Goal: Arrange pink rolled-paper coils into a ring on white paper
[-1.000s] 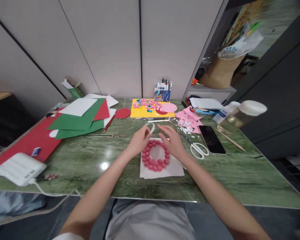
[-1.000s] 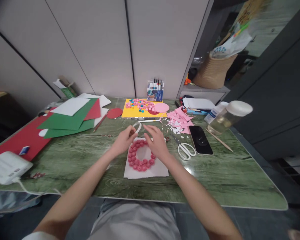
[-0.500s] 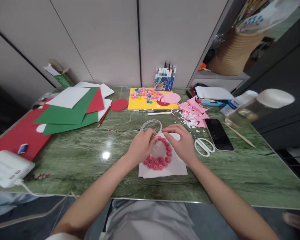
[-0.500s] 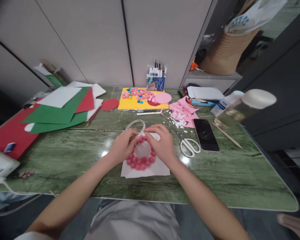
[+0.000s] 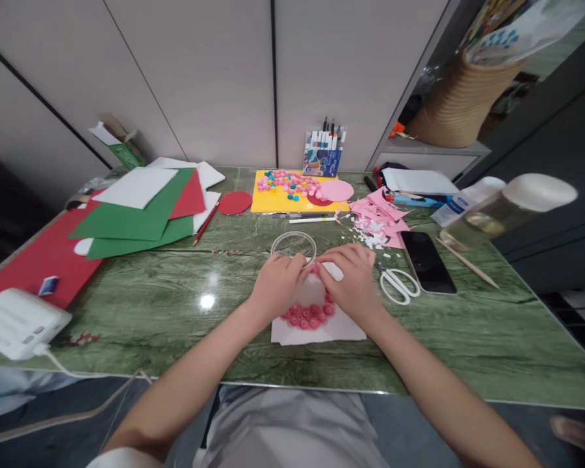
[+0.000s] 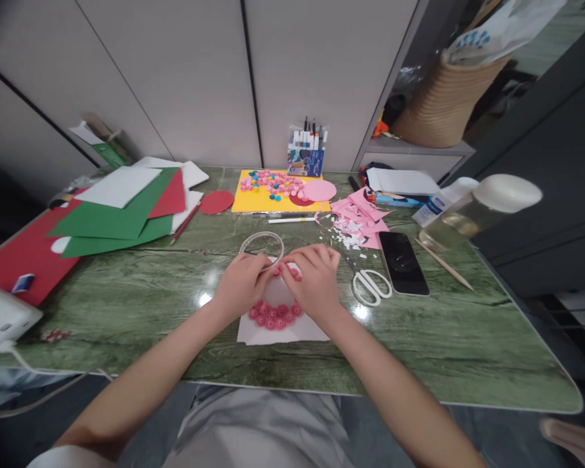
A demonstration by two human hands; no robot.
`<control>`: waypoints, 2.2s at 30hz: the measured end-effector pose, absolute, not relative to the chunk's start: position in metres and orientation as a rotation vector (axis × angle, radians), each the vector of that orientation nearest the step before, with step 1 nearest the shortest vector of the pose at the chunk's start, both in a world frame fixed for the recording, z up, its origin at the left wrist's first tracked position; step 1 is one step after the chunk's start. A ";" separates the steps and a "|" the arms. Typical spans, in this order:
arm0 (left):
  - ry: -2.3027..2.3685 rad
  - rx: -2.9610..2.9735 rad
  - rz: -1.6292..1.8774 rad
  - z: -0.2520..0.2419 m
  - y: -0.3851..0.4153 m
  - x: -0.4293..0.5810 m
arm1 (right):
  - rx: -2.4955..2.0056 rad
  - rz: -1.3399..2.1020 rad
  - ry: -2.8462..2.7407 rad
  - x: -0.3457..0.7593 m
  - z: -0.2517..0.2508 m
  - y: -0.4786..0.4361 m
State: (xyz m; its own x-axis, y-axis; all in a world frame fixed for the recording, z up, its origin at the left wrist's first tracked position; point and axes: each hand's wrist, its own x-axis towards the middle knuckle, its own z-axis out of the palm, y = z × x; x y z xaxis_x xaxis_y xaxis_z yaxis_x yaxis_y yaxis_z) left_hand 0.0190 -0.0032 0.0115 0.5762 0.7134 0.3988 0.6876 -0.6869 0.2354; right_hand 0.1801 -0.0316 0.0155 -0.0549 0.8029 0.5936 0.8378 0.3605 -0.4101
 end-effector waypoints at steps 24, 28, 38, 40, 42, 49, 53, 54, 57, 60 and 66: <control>1.079 2.889 1.023 0.000 -0.007 0.024 | -1.469 0.296 -1.393 0.210 0.005 -0.002; 1.520 2.756 0.705 -0.002 0.021 0.010 | -1.367 0.572 -1.400 0.221 0.005 0.002; 1.729 2.527 0.714 -0.007 0.040 -0.010 | -1.198 1.116 -1.322 0.217 0.000 -0.004; 1.492 2.343 0.856 -0.001 0.033 -0.002 | -1.183 1.154 -1.333 0.213 0.004 -0.007; 1.201 2.029 0.926 0.005 0.025 0.006 | -1.161 1.197 -1.354 0.208 0.007 -0.010; 0.912 1.228 0.847 0.007 0.012 0.015 | -1.149 1.218 -1.480 0.198 0.011 -0.015; 0.954 1.168 0.853 0.005 0.013 0.014 | -1.192 1.152 -1.569 0.197 0.015 -0.016; 0.959 1.163 0.855 0.006 0.013 0.014 | -1.197 1.135 -1.588 0.197 0.016 -0.016; 0.950 1.159 0.868 0.007 0.012 0.015 | -1.204 1.078 -1.636 0.197 0.019 -0.017; 0.926 1.149 0.891 0.008 0.011 0.017 | -1.205 1.026 -1.685 0.197 0.019 -0.018; 0.893 1.120 0.921 0.005 0.010 0.019 | -1.236 0.897 -1.767 0.194 0.021 -0.019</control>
State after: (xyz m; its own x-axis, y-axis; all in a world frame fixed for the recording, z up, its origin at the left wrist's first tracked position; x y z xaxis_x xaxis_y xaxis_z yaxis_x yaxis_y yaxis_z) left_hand 0.0192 0.0105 0.0052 0.3582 0.9263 -0.1168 -0.1458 0.1791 0.9730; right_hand 0.1942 -0.0195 0.0210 -0.2182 0.9548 0.2017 0.4004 0.2761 -0.8737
